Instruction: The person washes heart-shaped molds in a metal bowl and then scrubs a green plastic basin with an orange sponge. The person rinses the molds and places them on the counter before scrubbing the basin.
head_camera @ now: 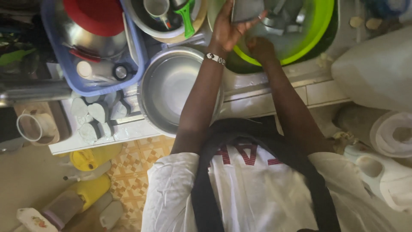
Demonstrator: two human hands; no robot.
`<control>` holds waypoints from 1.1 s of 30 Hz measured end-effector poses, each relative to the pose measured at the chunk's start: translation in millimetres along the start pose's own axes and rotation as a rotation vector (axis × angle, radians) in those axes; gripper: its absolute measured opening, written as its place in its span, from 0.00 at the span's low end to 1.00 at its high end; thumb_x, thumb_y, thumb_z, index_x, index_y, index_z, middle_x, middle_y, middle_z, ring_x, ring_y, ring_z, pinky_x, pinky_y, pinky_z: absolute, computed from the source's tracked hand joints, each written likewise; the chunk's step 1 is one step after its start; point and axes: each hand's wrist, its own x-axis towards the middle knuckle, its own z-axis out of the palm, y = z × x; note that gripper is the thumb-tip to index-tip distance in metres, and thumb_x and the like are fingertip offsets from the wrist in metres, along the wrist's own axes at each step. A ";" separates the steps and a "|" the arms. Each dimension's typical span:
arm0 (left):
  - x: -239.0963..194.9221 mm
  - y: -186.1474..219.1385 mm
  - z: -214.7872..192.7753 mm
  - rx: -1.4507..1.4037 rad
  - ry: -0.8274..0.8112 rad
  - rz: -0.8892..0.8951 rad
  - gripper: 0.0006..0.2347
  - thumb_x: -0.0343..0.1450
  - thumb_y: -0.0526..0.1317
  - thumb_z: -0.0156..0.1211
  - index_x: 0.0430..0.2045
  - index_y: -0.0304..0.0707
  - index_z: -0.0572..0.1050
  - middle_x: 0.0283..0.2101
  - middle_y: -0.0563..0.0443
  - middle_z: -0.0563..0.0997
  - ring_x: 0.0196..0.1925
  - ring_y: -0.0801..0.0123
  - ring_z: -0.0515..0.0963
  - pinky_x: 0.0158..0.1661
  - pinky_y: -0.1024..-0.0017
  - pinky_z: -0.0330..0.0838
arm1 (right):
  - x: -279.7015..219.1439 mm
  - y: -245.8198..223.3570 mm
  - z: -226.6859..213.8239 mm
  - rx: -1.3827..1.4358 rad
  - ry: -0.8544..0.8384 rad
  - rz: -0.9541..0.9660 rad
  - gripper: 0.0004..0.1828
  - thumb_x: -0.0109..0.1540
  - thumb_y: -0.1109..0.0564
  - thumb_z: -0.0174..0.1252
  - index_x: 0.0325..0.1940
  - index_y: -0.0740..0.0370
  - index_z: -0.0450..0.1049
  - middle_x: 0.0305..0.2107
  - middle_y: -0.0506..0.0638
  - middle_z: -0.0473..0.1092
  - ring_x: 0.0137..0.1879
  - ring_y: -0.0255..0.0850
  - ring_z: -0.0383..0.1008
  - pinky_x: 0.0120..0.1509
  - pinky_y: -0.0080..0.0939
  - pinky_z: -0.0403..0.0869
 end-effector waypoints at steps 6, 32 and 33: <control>-18.7 10.7 16.8 -0.123 -0.596 -0.073 0.18 0.73 0.48 0.49 0.51 0.35 0.61 0.55 0.39 0.65 0.59 0.49 0.64 0.59 0.40 0.57 | -1.6 -2.4 -9.5 -0.202 -0.022 -0.002 0.17 0.60 0.47 0.49 0.43 0.61 0.74 0.39 0.58 0.72 0.45 0.52 0.72 0.46 0.50 0.70; 12.0 -41.0 2.1 -0.161 -0.299 -0.219 0.27 0.63 0.61 0.51 0.43 0.36 0.65 0.45 0.40 0.74 0.49 0.46 0.72 0.50 0.30 0.59 | -107.7 -20.8 -145.3 1.640 0.508 -0.388 0.27 0.55 0.42 0.62 0.49 0.60 0.67 0.44 0.52 0.69 0.51 0.43 0.71 0.55 0.43 0.72; 12.1 -43.0 2.0 -0.162 -0.298 -0.220 0.27 0.63 0.61 0.51 0.43 0.36 0.65 0.45 0.40 0.74 0.49 0.46 0.72 0.50 0.30 0.59 | -111.1 -21.8 -148.1 1.641 0.509 -0.386 0.27 0.55 0.42 0.62 0.49 0.60 0.67 0.44 0.52 0.69 0.51 0.43 0.71 0.55 0.43 0.72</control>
